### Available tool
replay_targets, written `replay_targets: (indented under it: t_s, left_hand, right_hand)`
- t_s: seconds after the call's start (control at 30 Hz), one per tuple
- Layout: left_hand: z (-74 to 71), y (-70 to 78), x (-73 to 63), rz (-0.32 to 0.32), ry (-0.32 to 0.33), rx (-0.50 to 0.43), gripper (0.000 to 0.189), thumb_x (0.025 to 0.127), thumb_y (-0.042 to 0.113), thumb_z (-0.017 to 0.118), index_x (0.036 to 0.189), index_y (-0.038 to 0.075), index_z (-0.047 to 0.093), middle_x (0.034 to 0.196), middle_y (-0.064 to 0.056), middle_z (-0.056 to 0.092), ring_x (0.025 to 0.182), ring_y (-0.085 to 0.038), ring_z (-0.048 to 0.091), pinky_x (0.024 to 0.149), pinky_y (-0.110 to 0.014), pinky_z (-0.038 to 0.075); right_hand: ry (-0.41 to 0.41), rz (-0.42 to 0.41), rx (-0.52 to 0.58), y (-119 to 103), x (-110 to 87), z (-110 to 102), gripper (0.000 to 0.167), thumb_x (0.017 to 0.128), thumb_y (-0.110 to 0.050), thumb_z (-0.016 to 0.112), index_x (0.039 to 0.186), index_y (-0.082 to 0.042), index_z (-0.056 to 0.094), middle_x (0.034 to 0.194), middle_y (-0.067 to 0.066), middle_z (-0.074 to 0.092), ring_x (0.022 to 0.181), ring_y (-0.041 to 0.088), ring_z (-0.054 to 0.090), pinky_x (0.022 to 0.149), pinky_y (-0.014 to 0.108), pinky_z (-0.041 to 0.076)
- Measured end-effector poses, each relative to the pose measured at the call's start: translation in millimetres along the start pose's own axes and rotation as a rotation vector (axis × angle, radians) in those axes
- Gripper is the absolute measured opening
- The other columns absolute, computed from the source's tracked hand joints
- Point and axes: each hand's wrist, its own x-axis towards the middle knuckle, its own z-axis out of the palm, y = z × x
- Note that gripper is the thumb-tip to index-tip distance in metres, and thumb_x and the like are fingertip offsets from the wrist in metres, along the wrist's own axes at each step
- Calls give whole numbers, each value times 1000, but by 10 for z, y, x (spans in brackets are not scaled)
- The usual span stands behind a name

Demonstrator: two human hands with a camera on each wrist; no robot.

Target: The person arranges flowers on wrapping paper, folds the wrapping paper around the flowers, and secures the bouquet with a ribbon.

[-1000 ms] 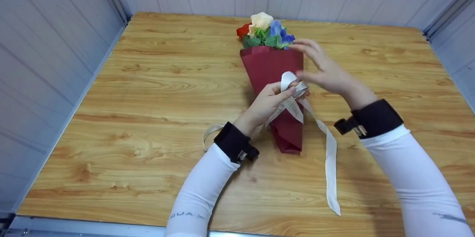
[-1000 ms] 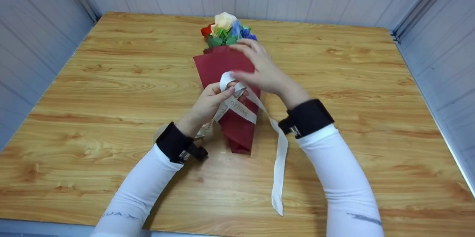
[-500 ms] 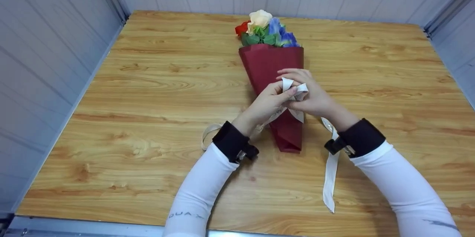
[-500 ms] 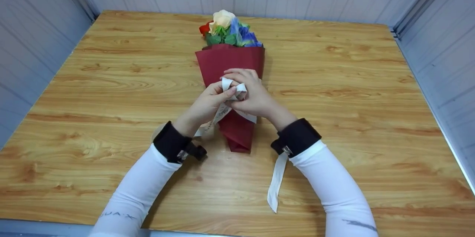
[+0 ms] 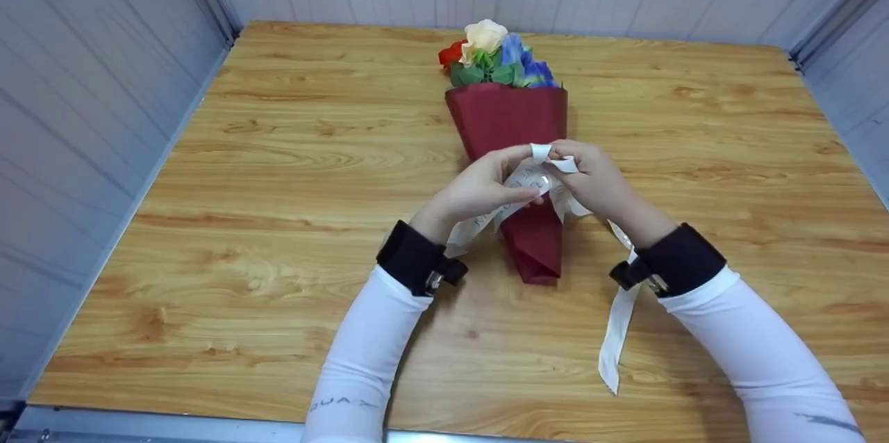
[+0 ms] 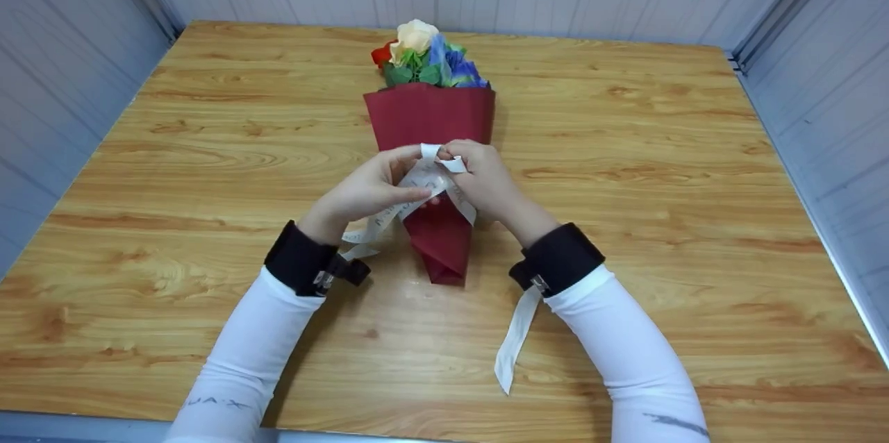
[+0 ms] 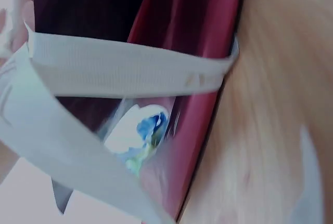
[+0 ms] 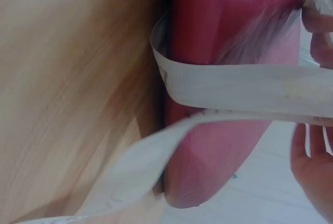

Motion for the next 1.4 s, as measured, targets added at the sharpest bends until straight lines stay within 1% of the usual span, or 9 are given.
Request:
replay_targets:
  t_s: [0.2,0.37,0.57,0.67,0.73,0.83,0.93,1.07,1.4]
  left_hand:
    - [-45,-4,7,7,217,214,25,88,-2,61,110,1,50,94,-9,63,83,-12,55,72,-19,43]
    - [18,116,-52,42,364,569,16,85,14,68,93,4,58,86,-6,60,79,-14,53,70,-21,42]
    - [178,261,-193,-146,-46,609,30,96,22,52,78,4,67,67,1,58,61,-7,50,57,-19,39]
    - [287,123,-169,-216,-76,643,28,99,19,47,86,1,64,71,2,52,65,-7,47,60,-19,38]
    - [356,-15,-137,-229,28,562,22,98,16,49,91,0,64,77,-1,55,69,-8,47,64,-18,40]
    - [451,-162,-90,-229,190,211,22,95,11,54,106,-4,65,90,-8,65,76,-7,56,70,-19,49]
    - [482,-192,-72,-262,285,-55,22,95,13,56,104,-4,66,84,-7,67,65,-8,56,54,-20,49]
    - [429,-164,-90,-286,354,-53,21,93,19,61,98,1,70,69,4,59,50,-5,41,39,-18,31]
    - [162,-28,-183,-153,373,67,17,90,8,60,93,-4,73,67,4,59,60,-4,52,55,-17,40]
  right_hand:
    - [-53,166,4,-49,24,-36,23,94,-13,56,92,6,68,90,1,63,80,4,50,74,18,39]
    - [-82,258,26,-122,58,-70,29,95,-18,56,105,6,69,81,-6,63,72,2,49,67,18,40]
    - [-128,343,99,-123,85,-25,30,95,-17,56,99,11,67,64,-13,54,57,-1,45,54,16,39]
    - [-128,376,150,-119,84,-10,31,95,-16,55,103,12,65,65,-14,58,58,-2,50,55,15,43]
    - [-125,376,183,-117,80,-10,32,96,-16,54,109,11,64,71,-13,62,63,-3,56,60,15,46]
    - [-126,369,208,-109,75,-18,34,97,-17,52,116,10,62,77,-11,64,68,-2,57,66,15,46]
    - [-141,368,229,-107,75,-25,36,98,-18,51,120,9,60,81,-11,65,72,-2,57,68,15,46]
    - [-165,351,218,-82,73,-26,34,98,-17,51,115,10,62,75,-13,62,66,-1,54,61,15,44]
    - [-243,260,91,57,41,-74,26,97,-17,53,97,6,65,64,-14,52,55,1,43,52,17,37]
